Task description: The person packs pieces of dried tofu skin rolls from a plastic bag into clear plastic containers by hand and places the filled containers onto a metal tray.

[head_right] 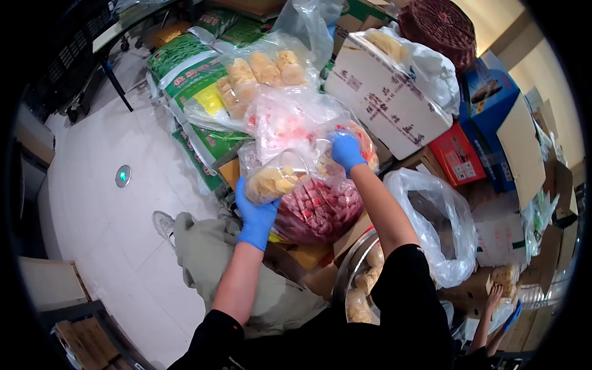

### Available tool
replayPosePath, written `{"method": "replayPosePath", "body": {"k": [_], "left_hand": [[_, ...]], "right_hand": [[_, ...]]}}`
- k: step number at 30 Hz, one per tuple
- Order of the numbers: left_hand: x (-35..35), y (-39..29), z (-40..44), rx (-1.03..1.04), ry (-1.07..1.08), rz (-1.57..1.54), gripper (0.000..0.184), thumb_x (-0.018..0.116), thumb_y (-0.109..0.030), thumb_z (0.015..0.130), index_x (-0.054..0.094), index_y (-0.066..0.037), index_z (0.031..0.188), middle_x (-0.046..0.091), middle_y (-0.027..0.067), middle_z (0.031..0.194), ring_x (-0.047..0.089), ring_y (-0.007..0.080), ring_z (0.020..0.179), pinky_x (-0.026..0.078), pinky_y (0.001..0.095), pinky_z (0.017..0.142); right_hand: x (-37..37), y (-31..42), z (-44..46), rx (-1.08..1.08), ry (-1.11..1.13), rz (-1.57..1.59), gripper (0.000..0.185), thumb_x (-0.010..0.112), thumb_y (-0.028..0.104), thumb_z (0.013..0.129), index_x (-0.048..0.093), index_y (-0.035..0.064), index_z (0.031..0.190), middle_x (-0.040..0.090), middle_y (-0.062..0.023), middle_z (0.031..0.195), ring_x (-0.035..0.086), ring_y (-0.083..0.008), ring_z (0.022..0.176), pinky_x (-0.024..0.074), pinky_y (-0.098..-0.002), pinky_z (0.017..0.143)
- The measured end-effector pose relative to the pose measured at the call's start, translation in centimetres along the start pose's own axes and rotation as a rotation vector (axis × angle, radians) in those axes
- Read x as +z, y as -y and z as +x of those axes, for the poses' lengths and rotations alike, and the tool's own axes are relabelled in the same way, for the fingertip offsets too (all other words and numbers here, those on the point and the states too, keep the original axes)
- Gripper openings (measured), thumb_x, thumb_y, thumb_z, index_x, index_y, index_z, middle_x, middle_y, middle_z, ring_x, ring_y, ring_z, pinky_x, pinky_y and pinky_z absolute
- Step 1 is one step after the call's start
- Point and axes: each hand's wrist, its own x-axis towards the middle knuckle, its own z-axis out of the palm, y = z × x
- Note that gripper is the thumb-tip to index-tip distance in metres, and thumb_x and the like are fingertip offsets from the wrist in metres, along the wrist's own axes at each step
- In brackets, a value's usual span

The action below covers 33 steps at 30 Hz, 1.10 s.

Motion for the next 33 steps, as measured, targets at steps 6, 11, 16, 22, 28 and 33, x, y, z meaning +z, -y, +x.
{"method": "replayPosePath", "body": {"k": [6,11,16,22,28,33], "left_hand": [[0.5,0.2,0.5,-0.014,-0.006,-0.01,0.064,0.046,-0.055,0.094,0.05,-0.007,0.136,0.056,0.0128,0.134,0.056,0.0313,0.121,0.048,0.0467,0.1],[0.6,0.3,0.7,0.003,-0.028,-0.006,0.064,0.049,-0.054,0.093,0.051,-0.006,0.135,0.057,0.0124,0.133,0.056,0.0304,0.121,0.048,0.0463,0.1],[0.7,0.3,0.5,0.008,-0.026,0.004,0.064,0.049,-0.055,0.093,0.051,-0.007,0.135,0.057,0.0115,0.132,0.056,0.0299,0.121,0.048,0.0458,0.099],[0.4,0.2,0.6,0.011,-0.031,0.04,0.063,0.048,-0.056,0.093,0.052,-0.008,0.134,0.058,0.0112,0.13,0.057,0.0291,0.118,0.05,0.0446,0.097],[0.0,0.6,0.9,-0.002,-0.039,0.062,0.063,0.048,-0.056,0.092,0.052,-0.008,0.134,0.058,0.011,0.13,0.058,0.029,0.116,0.051,0.0439,0.095],[0.0,1.0,0.7,-0.014,-0.038,0.092,0.064,0.048,-0.057,0.092,0.053,-0.008,0.133,0.058,0.0114,0.13,0.058,0.0301,0.118,0.051,0.0444,0.096]], "right_hand": [[3.6,-3.0,2.3,-0.099,-0.05,-0.091,0.026,0.065,0.017,0.082,0.072,0.0179,0.107,0.07,-0.0076,0.112,0.064,-0.0277,0.107,0.0496,-0.0405,0.094],[2.6,-3.2,1.7,-0.178,-0.04,-0.171,0.032,0.063,0.01,0.078,0.072,0.019,0.108,0.07,-0.0048,0.112,0.065,-0.0264,0.104,0.0506,-0.0385,0.093],[1.9,-2.6,0.9,-0.248,-0.2,-0.062,0.016,0.061,0.007,0.078,0.069,0.0129,0.091,0.068,-0.0111,0.096,0.066,-0.0312,0.092,0.0524,-0.0425,0.08],[-2.0,0.8,-1.2,-0.111,-0.062,-0.023,0.014,0.06,0.011,0.081,0.067,0.0085,0.093,0.066,-0.0139,0.087,0.065,-0.0341,0.082,0.0518,-0.044,0.072],[-10.1,5.6,-6.2,-0.016,-0.186,0.054,0.016,0.063,0.016,0.082,0.067,0.0084,0.096,0.065,-0.0134,0.084,0.065,-0.0335,0.078,0.0517,-0.0434,0.069],[-15.0,8.5,-8.6,0.032,-0.255,0.351,0.02,0.069,0.012,0.08,0.069,0.0052,0.098,0.067,-0.0136,0.085,0.067,-0.0304,0.074,0.0533,-0.0367,0.067]]}}
